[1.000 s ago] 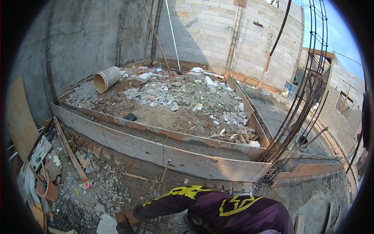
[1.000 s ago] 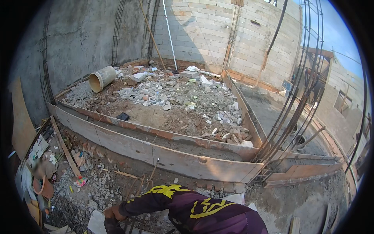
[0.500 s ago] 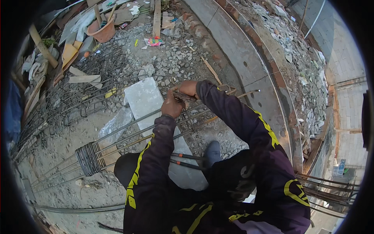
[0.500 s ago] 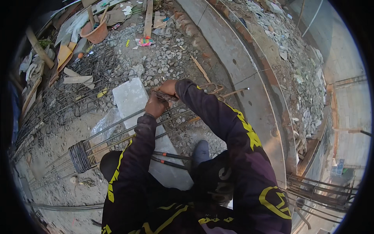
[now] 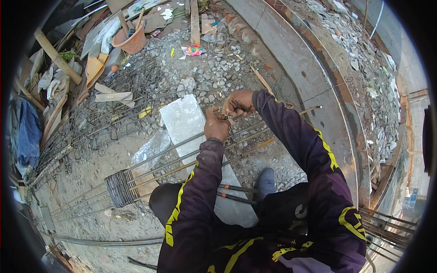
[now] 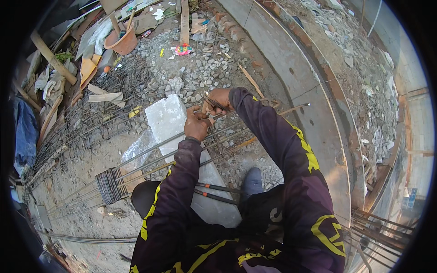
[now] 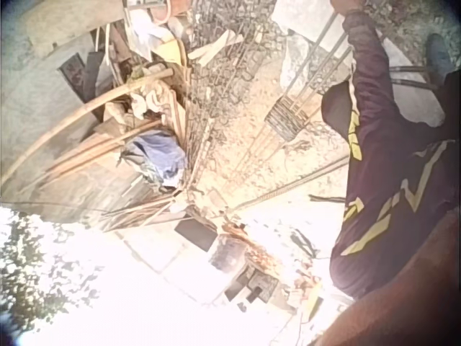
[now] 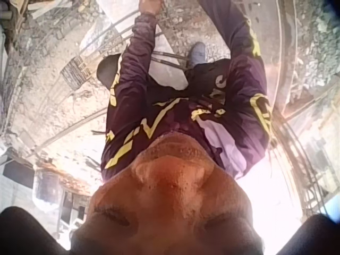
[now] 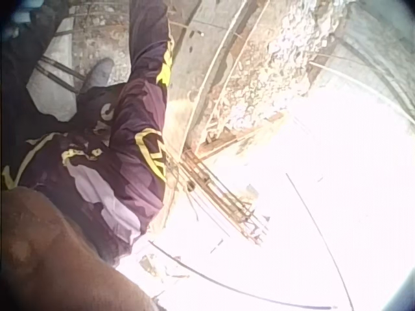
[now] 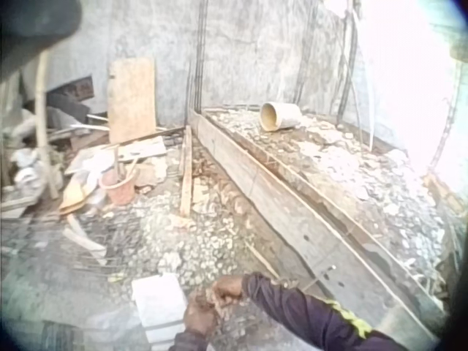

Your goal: The person ties steel tie wire around reinforcing bars and stirrups to assemble a structural reinforcement column. This is done using pliers to twist and secure the wire.

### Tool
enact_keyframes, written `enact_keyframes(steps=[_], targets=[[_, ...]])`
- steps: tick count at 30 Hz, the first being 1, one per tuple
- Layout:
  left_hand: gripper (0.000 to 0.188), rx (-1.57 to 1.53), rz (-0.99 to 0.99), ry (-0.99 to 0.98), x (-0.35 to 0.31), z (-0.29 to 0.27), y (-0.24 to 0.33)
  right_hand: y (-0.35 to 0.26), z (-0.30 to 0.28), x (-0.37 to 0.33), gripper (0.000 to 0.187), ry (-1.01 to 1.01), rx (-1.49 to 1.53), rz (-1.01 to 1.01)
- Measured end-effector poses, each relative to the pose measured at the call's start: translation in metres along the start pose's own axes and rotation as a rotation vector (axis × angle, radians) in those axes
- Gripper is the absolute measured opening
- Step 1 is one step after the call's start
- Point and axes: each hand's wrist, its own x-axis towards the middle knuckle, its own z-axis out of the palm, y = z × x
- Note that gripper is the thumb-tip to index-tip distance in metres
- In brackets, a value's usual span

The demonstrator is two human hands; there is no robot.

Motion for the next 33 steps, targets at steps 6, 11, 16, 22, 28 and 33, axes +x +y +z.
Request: enact_keyframes(steps=[6,11,16,22,28,33], targets=[[0.06,0.043,-0.039,0.007,0.001,0.004,-0.002,-0.016,-0.008,-0.016,0.075,-0.127,0.025,0.059],[0.058,-0.085,0.009,-0.008,0.011,0.007,-0.013,-0.008,-0.006,-0.015,0.051,-0.042,-0.517,-0.068],[0.062,-0.138,-0.032,-0.034,0.011,0.006,-0.005,0.017,-0.018,-0.019,0.034,0.121,-0.499,-0.268],[0.065,-0.195,-0.065,-0.062,0.008,0.003,-0.004,0.049,-0.04,-0.01,0.032,0.099,-0.41,-0.388],[0.065,-0.159,-0.056,-0.036,0.006,0.004,-0.004,0.064,-0.051,0.019,0.029,-0.016,-0.073,-0.217],[0.059,-0.133,-0.08,-0.021,0.007,0.007,0.004,0.062,-0.051,0.023,0.035,-0.067,0.079,-0.175]])
